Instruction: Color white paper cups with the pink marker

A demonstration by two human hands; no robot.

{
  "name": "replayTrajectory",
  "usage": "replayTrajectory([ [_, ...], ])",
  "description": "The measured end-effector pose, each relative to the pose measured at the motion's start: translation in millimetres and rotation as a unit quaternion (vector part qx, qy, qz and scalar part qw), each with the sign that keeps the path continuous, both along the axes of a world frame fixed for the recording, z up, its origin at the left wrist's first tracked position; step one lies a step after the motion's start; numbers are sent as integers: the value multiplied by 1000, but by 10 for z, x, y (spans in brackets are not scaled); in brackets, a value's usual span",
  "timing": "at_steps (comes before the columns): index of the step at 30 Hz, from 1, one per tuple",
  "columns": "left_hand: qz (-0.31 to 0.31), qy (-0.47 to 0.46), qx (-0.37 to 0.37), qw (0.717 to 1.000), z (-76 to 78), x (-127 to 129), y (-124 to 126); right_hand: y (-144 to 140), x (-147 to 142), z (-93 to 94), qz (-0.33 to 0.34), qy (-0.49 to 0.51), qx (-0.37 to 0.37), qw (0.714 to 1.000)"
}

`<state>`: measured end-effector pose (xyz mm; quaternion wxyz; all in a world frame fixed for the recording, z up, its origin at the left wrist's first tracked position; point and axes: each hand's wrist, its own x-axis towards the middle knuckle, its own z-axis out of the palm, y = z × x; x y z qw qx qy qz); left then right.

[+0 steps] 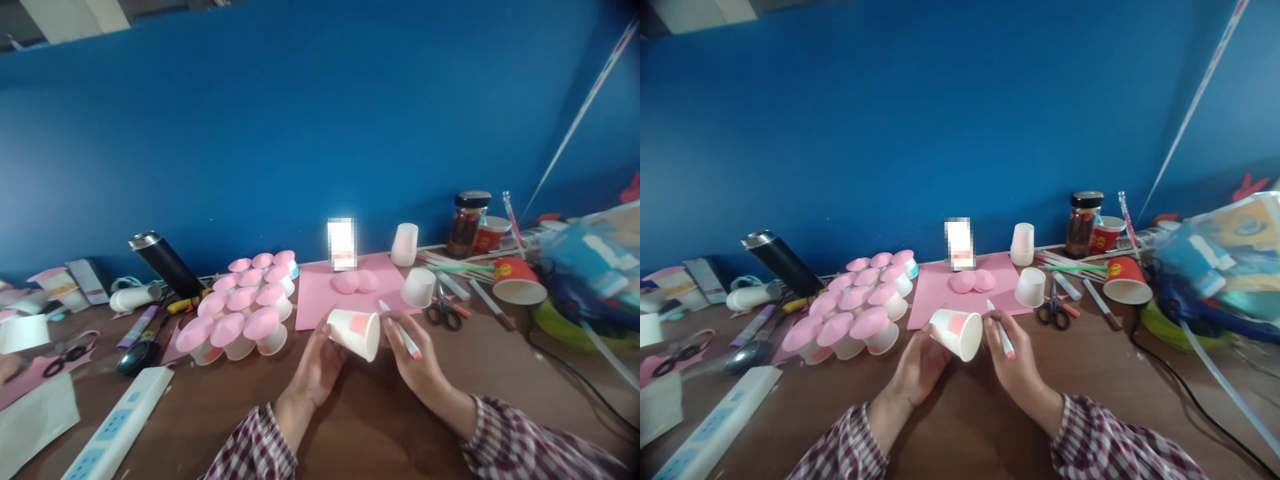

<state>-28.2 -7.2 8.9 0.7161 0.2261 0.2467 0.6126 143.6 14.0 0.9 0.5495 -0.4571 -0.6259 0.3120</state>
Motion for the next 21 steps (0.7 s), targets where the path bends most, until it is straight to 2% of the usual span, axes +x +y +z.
replayTrajectory([
  [5, 1, -91, -132, 987, 77, -75, 59, -6, 0, 5, 1, 3, 17, 1000],
  [8, -24, -124, -173, 977, 108, -108, 73, -12, 0, 14, -4, -6, 25, 1000],
  [16, -52, -136, -166, 975, 72, -118, 49, -43, -32, 75, 17, 2, -8, 1000],
  [21, -45, -99, -160, 981, 57, -91, 68, -14, -16, 46, 16, -23, 8, 1000],
])
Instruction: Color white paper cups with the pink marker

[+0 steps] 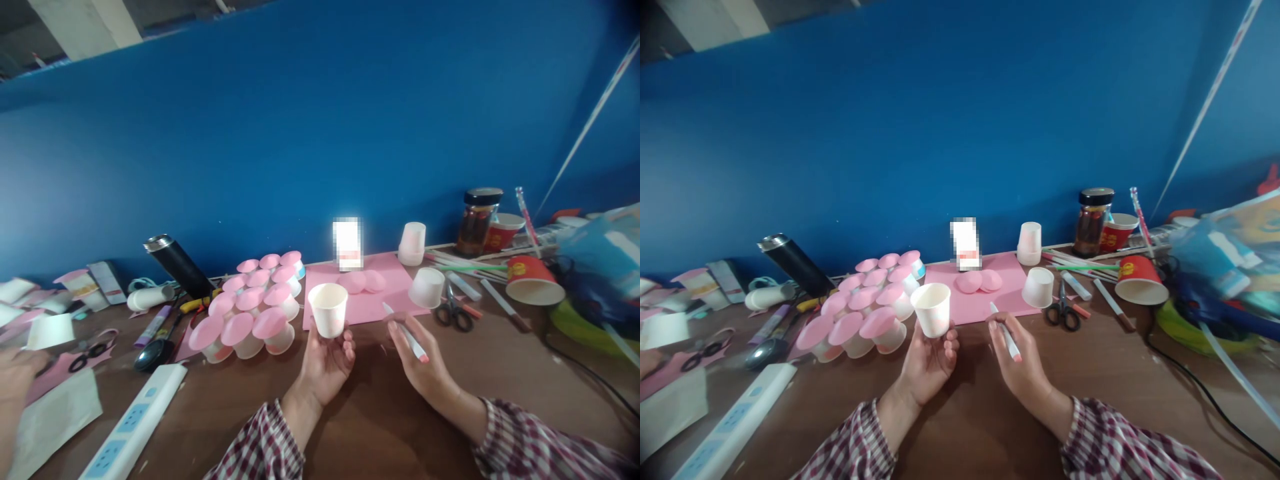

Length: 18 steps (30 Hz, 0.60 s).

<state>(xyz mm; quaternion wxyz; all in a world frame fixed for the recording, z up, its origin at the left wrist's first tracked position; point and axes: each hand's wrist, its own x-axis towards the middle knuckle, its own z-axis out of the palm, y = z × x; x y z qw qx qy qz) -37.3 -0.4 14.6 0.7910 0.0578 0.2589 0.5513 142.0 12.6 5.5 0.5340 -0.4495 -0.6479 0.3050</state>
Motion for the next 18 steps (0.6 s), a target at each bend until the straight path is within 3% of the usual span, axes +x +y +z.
replayTrajectory([
  [3, -2, 87, 51, 995, -42, 62, -21, 65, 28, -56, -12, -6, 16, 1000],
  [8, 24, 198, 189, 961, -16, 136, -138, 189, 60, -136, -64, 8, 12, 998],
  [11, 38, 213, 188, 958, 65, 72, -248, 202, 58, -145, -75, 12, 6, 997],
  [15, 72, 266, 163, 947, 126, -184, -374, 128, 25, -111, -18, 26, -22, 999],
  [18, 152, 312, 156, 925, 195, -446, -391, 61, -13, -82, 8, 13, -36, 999],
])
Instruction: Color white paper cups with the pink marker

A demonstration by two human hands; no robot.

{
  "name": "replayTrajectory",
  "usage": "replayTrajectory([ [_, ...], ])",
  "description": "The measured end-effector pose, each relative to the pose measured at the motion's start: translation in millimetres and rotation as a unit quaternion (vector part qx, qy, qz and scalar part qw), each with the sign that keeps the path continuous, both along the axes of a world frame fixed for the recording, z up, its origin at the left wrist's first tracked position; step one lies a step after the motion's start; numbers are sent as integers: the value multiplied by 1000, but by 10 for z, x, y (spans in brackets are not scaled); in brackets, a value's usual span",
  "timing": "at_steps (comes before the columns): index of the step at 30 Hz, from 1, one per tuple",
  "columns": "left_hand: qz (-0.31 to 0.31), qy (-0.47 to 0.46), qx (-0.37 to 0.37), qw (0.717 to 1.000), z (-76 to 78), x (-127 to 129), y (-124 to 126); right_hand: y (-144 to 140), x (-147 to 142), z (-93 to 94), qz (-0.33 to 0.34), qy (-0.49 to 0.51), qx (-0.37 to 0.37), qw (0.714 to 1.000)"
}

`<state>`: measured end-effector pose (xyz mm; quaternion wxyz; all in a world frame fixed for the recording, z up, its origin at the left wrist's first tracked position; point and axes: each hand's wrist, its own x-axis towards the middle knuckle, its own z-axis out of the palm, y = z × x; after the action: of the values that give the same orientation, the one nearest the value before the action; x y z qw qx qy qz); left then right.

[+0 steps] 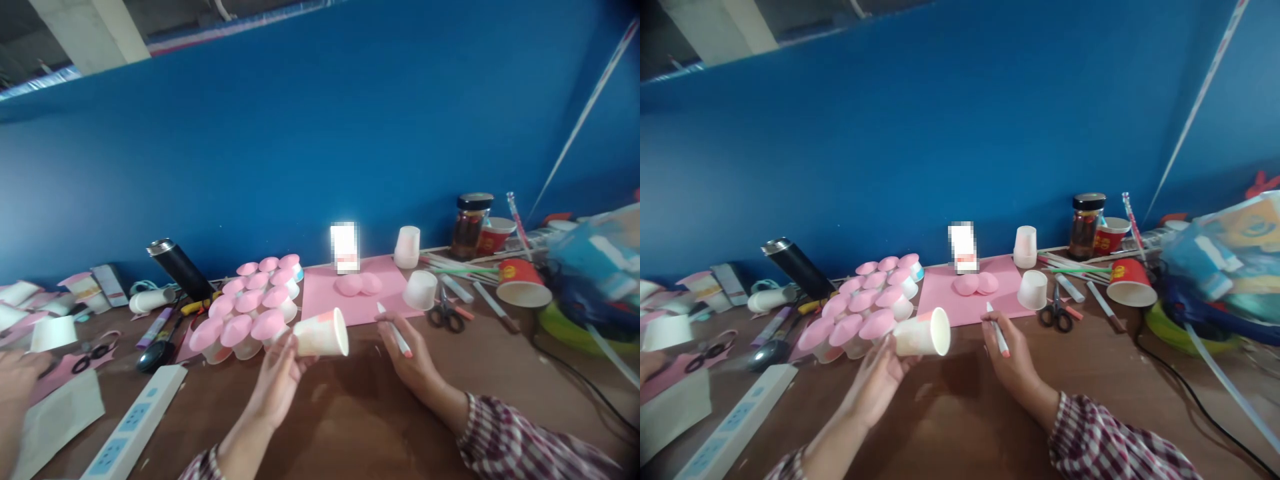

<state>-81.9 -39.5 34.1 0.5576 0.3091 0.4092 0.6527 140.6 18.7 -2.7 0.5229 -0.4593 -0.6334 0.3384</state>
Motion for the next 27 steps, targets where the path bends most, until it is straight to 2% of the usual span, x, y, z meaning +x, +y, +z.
replayTrajectory([
  [2, 49, 28, 14, 998, 105, -152, 30, -26, -25, 2, 10, -21, 17, 1000],
  [6, 67, 114, 65, 989, 442, -267, 188, -53, -65, -35, 36, -96, 99, 990],
  [9, 33, 192, 114, 974, 709, -140, 417, -79, -82, -61, 95, -208, 159, 960],
  [12, 8, 295, 159, 942, 890, 144, 724, -111, -80, -47, 149, -290, 201, 924],
  [16, -42, 387, 185, 902, 952, 621, 1135, -142, -57, 12, 197, -345, 222, 891],
  [19, -61, 445, 198, 871, 959, 924, 1418, -148, -60, 23, 193, -362, 237, 881],
  [24, 25, 526, 272, 805, 1076, 1256, 1967, -136, -108, -18, 204, -365, 243, 875],
  [27, 68, 569, 284, 769, 1125, 1444, 2284, -129, -136, -41, 203, -364, 249, 874],
])
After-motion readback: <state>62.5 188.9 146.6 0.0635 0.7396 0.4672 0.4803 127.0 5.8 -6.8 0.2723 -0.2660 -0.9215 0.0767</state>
